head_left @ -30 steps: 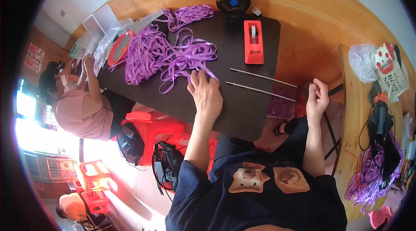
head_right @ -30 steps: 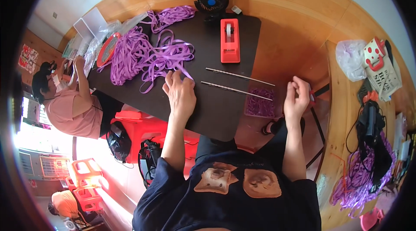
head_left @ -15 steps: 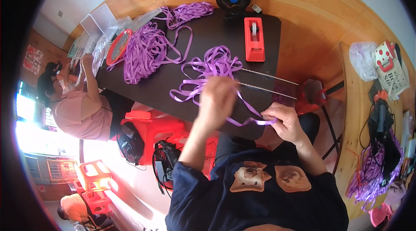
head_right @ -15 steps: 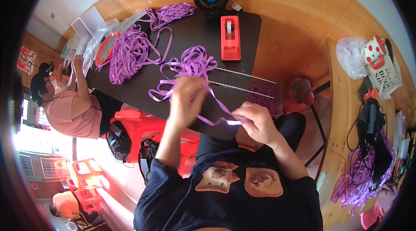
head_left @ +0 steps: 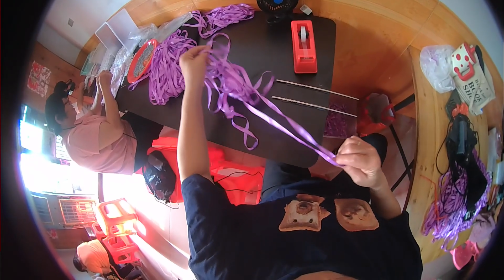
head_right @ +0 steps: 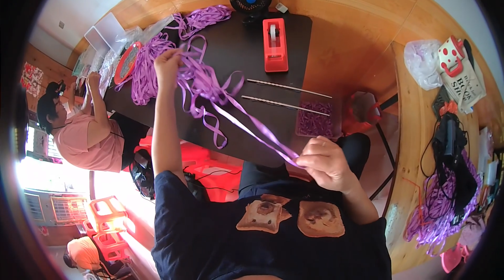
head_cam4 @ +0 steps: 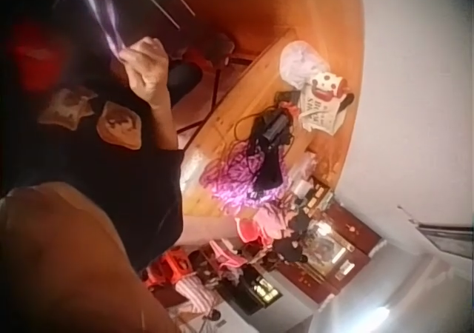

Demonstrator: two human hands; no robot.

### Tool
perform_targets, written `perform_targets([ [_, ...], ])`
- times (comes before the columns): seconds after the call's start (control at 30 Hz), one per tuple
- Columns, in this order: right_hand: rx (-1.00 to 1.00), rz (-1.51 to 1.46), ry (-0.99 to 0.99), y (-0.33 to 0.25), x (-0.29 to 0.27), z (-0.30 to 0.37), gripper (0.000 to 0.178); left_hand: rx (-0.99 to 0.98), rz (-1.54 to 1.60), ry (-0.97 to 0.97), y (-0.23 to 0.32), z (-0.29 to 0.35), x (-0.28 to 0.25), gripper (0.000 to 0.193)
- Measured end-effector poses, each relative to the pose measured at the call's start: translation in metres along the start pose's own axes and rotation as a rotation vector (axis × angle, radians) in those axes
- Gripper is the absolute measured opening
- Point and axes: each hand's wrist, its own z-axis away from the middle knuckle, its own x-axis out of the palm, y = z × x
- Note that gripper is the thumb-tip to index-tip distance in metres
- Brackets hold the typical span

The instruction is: Tying and taping purple fabric ribbons into bows using a metal assembly jig.

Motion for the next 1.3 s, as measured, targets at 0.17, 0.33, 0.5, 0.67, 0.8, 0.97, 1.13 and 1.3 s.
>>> perform_targets([
  [0.17,0.037,0.045,0.049,-0.002,-0.008,0.005,0.013,-0.144,0.165,0.104,-0.001,-0.031,-0.016,0.013],
  [0.33,0.117,-0.019,0.240,-0.003,-0.018,0.019,0.012,-0.096,0.243,0.271,-0.001,-0.059,-0.028,0.014],
  [0.5,0.210,-0.032,0.378,0.001,-0.032,0.044,0.012,-0.131,0.201,0.314,-0.007,-0.083,-0.053,0.017],
  [0.67,0.212,-0.025,0.406,0.002,-0.032,0.044,0.012,0.232,-1.301,-0.341,0.038,-0.012,-0.006,0.037],
  [0.8,0.231,0.017,0.440,0.003,-0.037,0.046,0.016,0.372,-0.694,-0.808,0.088,0.078,0.019,0.037],
  [0.97,0.186,-0.044,0.485,0.007,-0.045,0.048,0.017,0.664,-0.784,-0.810,0.070,0.124,0.031,0.021],
  [1.13,0.152,-0.121,0.592,0.005,-0.050,0.055,0.018,0.604,-0.713,-0.435,0.047,0.087,0.003,0.011],
  [1.3,0.194,-0.086,0.518,0.004,-0.050,0.066,0.012,0.398,-1.171,-0.065,0.038,0.077,-0.012,0.024],
])
